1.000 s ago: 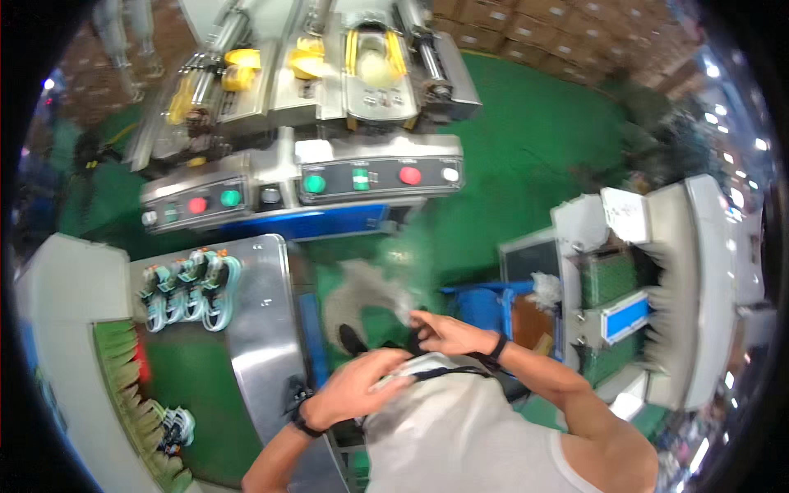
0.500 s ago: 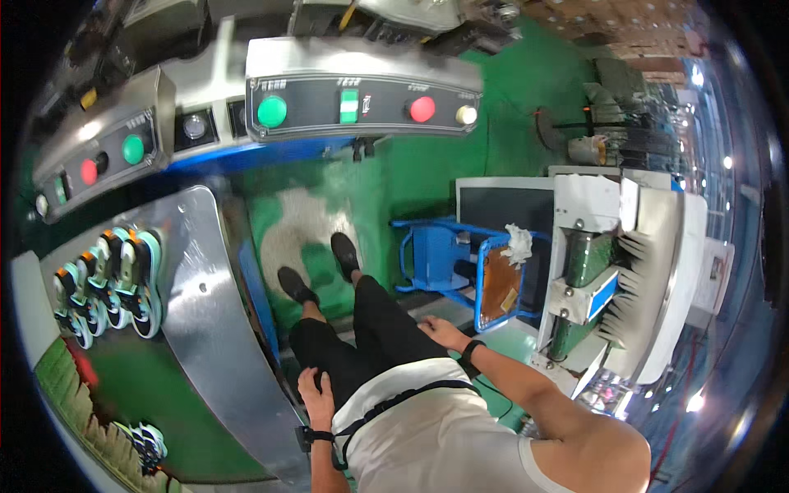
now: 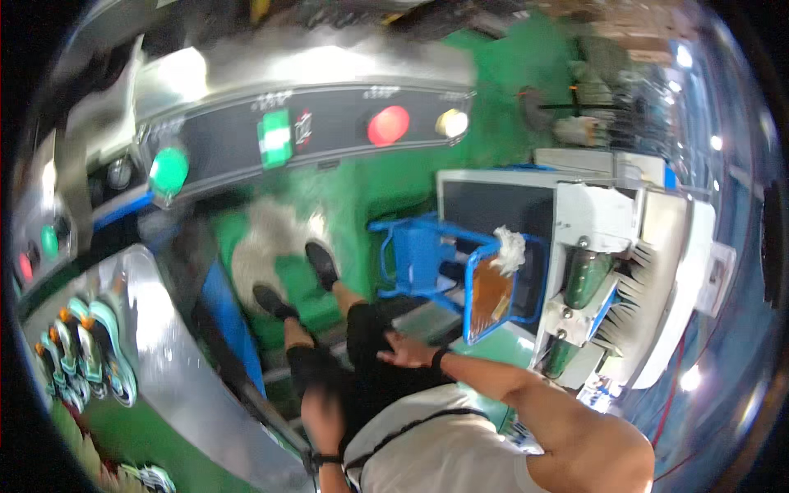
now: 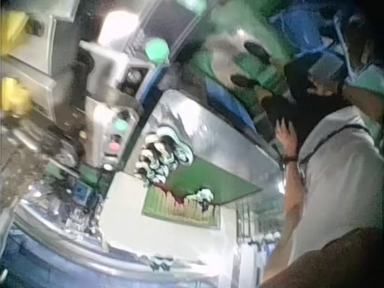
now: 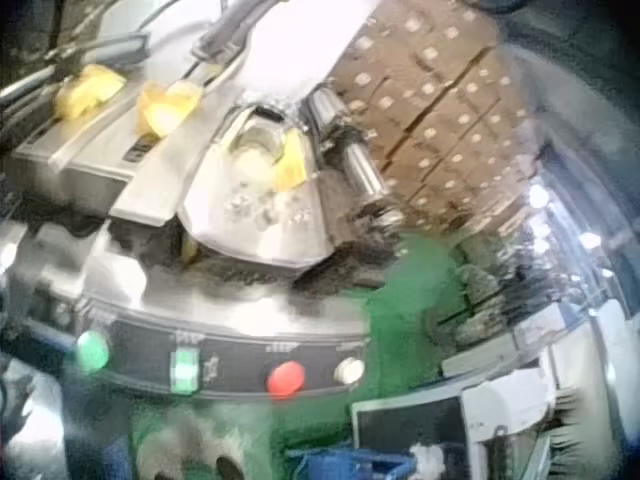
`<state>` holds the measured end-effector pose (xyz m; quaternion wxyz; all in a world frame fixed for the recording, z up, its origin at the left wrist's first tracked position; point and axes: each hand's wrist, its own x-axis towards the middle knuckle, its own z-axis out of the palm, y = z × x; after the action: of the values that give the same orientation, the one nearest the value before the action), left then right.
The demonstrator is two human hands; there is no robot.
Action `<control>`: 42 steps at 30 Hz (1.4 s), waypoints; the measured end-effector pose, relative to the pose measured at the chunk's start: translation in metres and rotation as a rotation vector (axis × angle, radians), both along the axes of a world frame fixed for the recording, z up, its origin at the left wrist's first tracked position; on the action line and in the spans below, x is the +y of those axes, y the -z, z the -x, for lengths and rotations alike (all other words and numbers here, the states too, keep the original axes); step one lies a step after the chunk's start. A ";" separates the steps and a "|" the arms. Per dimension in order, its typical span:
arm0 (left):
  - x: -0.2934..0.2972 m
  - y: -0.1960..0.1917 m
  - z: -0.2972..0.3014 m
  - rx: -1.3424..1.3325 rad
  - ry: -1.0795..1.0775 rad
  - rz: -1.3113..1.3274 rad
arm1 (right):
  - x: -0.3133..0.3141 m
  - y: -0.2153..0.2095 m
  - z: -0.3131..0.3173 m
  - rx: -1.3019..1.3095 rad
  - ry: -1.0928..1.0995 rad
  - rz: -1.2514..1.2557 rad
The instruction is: Sorting and moving shoes between a heat-treatment machine and storage racks in a shoe factory.
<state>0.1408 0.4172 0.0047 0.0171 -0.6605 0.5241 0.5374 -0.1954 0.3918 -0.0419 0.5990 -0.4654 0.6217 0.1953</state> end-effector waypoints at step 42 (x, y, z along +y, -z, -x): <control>0.068 -0.105 -0.005 -0.176 -0.928 0.336 | -0.117 0.055 0.135 -0.125 -0.183 0.235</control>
<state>0.1459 0.4853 0.1095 -0.2862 -0.8603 0.2510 0.3390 -0.3308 0.2751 -0.0967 0.5575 -0.5984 0.5567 0.1456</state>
